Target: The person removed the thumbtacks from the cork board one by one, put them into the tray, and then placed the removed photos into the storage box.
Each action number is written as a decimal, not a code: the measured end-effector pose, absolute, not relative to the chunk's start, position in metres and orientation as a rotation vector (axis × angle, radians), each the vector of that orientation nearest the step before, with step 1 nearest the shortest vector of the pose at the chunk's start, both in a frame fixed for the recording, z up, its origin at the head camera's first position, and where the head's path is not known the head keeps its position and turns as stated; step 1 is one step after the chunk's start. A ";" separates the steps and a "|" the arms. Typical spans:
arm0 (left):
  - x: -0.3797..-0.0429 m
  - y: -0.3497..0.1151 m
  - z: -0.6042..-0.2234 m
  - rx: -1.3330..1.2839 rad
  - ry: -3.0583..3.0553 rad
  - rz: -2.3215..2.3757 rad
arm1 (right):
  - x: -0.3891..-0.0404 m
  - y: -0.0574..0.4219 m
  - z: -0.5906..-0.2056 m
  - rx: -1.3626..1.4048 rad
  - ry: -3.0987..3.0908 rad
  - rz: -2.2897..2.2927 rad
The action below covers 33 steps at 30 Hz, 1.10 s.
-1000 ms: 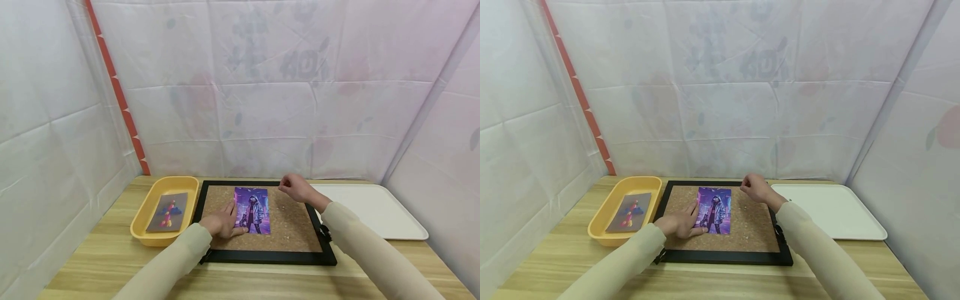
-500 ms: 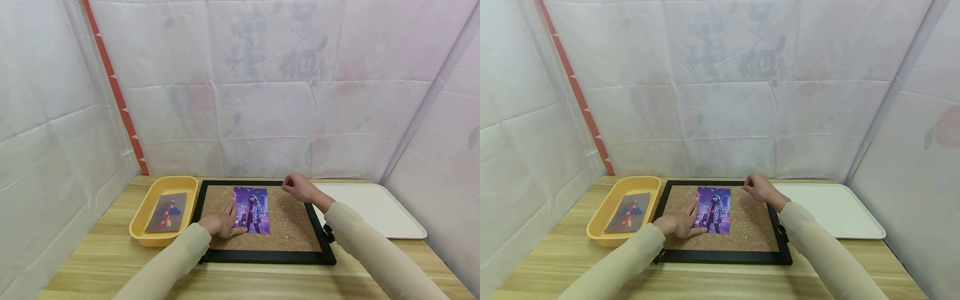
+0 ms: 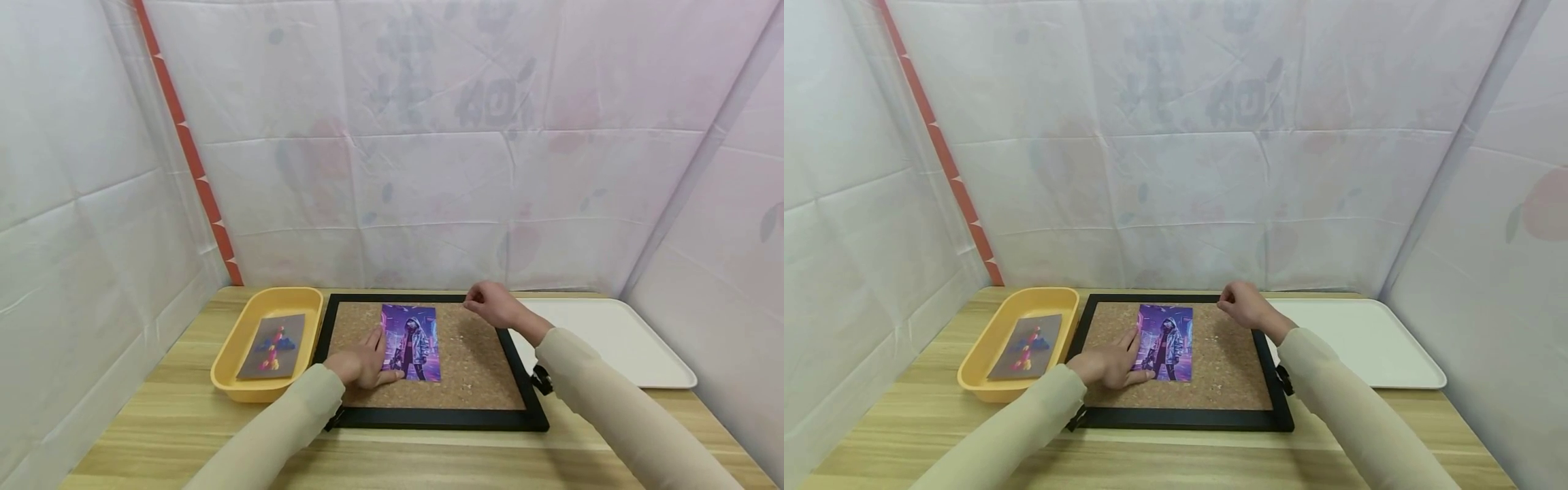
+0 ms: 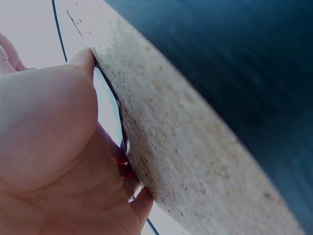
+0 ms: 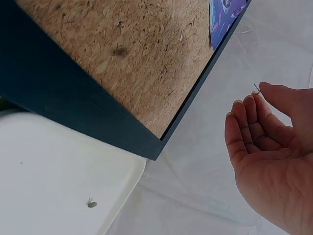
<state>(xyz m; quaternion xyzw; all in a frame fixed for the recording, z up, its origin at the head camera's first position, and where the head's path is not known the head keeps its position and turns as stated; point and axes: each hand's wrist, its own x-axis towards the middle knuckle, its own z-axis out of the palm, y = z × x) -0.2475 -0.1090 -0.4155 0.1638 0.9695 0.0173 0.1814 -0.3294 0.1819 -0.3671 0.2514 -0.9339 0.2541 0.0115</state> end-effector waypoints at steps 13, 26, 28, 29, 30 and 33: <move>-0.261 -0.111 -0.435 0.479 2.748 0.037 | -0.332 0.191 -0.366 0.783 -2.925 0.796; -0.247 -0.108 -0.414 0.454 2.732 0.034 | -0.330 0.206 -0.366 0.776 -2.928 0.814; -0.248 -0.108 -0.414 0.454 2.731 0.033 | -0.330 0.209 -0.367 0.764 -2.928 0.811; -0.248 -0.108 -0.414 0.455 2.732 0.033 | -0.330 0.211 -0.367 0.761 -2.927 0.808; -0.248 -0.109 -0.414 0.455 2.733 0.033 | -0.329 0.213 -0.367 0.751 -2.929 0.808; -0.247 -0.109 -0.414 0.455 2.736 0.032 | -0.329 0.217 -0.368 0.736 -2.931 0.799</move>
